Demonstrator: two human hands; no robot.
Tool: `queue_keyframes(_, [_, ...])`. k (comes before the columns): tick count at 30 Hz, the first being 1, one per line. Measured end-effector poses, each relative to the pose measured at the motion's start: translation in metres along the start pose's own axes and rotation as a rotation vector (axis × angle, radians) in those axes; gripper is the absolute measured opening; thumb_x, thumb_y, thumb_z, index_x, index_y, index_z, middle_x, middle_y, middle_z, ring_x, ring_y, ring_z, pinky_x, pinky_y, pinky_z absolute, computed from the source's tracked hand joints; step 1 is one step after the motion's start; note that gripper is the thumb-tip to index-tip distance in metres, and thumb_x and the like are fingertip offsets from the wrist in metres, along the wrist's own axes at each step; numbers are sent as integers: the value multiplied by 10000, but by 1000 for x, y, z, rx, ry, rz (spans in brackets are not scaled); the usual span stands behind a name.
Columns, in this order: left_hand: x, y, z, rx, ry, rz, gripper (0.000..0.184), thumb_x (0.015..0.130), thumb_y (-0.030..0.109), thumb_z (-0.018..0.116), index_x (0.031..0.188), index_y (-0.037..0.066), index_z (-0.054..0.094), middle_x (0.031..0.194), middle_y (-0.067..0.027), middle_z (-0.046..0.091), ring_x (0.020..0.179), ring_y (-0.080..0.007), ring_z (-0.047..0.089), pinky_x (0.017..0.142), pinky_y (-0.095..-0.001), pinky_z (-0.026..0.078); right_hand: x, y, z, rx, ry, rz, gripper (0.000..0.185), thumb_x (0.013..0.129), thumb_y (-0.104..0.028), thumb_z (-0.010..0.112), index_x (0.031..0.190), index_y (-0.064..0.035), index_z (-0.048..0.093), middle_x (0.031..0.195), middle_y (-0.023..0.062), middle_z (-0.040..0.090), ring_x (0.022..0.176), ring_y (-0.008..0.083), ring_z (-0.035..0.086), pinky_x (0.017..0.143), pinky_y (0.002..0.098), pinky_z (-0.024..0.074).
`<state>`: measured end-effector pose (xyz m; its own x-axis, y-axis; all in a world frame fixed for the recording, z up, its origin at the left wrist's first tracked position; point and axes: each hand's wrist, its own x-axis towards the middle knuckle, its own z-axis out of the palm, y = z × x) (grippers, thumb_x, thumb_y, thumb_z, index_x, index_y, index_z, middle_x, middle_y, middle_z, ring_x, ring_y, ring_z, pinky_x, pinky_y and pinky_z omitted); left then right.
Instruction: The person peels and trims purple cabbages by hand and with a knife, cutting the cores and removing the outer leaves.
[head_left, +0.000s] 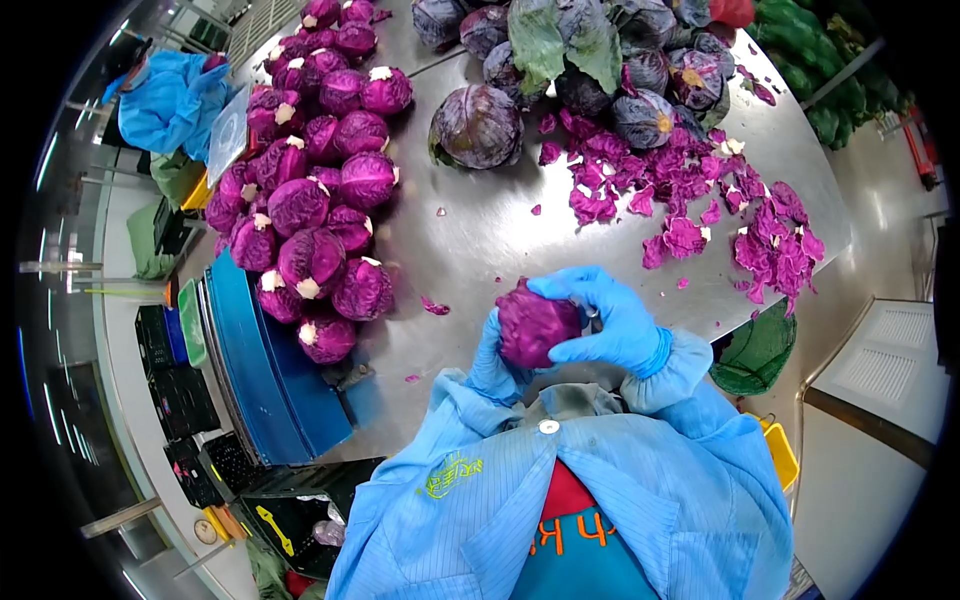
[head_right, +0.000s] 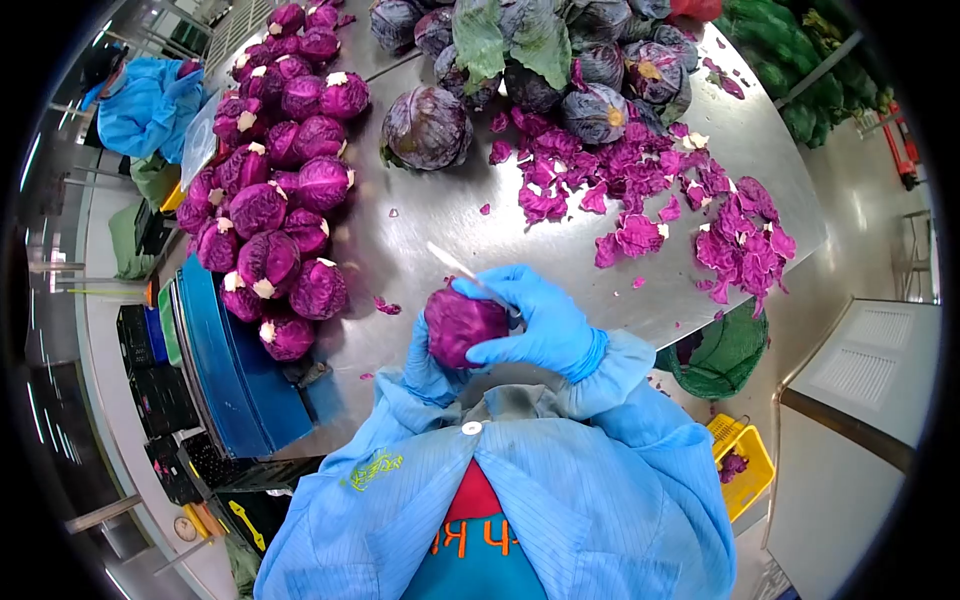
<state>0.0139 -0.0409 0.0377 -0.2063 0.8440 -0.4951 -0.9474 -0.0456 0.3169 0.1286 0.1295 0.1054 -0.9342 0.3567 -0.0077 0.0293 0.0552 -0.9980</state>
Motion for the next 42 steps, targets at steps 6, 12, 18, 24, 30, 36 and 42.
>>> queue_keyframes(6, [-13, 5, -1, 156, -99, 55, 774, 889, 556, 558, 1437, 64, 319, 1375, -165, 479, 1233, -291, 524, 949, -456, 525, -14, -3, 11, -327, -15, -89, 625, 732, -280, 826, 1276, -93, 583, 1179, 81, 507, 1098, 203, 542, 995, 306, 431])
queue_keyframes(12, [-35, 9, 7, 315, -123, -6, 796, 854, 501, 631, 1432, 51, 321, 1381, -142, 472, 1205, -260, 544, 838, -404, 579, -22, 13, 15, 419, 126, 208, 520, 797, -197, 775, 1229, -8, 557, 1164, 92, 568, 1079, 192, 556, 988, 322, 430])
queue_keyframes(18, [-43, 29, 37, 1559, -114, 830, 1039, 625, 238, 870, 1464, 31, 293, 1422, -188, 406, 1320, -377, 399, 1119, -458, 298, -35, 22, 25, 894, 318, 509, 406, 944, -424, 564, 1130, -66, 607, 970, 50, 685, 778, 139, 662, 649, 250, 553])
queue_keyframes(24, [-30, 25, 47, 1673, -328, 733, 1001, 599, 229, 896, 1425, 26, 368, 1297, -190, 505, 1217, -339, 511, 1042, -384, 415, -50, 52, 26, 641, 218, 726, 423, 952, -511, 508, 933, -121, 671, 838, 41, 691, 726, 140, 656, 559, 275, 497])
queue_keyframes(30, [18, -35, -38, 1359, 195, 553, 1065, 552, 271, 918, 1405, -6, 342, 1295, -173, 470, 1197, -296, 505, 1036, -378, 419, -67, 73, 26, -340, 317, 456, 626, 972, -574, 358, 824, -41, 650, 725, 151, 645, 703, 320, 635, 693, 433, 484])
queue_keyframes(36, [44, -48, -67, 1496, 383, 514, 1130, 519, 285, 923, 1393, -48, 290, 1252, -205, 449, 1159, -328, 499, 1011, -411, 427, -64, 98, 33, -625, 45, 420, 592, 942, -597, 392, 765, -81, 623, 748, 140, 632, 728, 357, 618, 672, 458, 473])
queue_keyframes(42, [55, -44, -77, 1705, 331, 652, 1008, 546, 314, 879, 1323, -37, 341, 1118, -234, 543, 1006, -397, 563, 844, -470, 491, -42, 133, 20, -656, -89, 339, 624, 948, -606, 355, 773, -83, 647, 769, 162, 635, 735, 374, 609, 685, 470, 476])
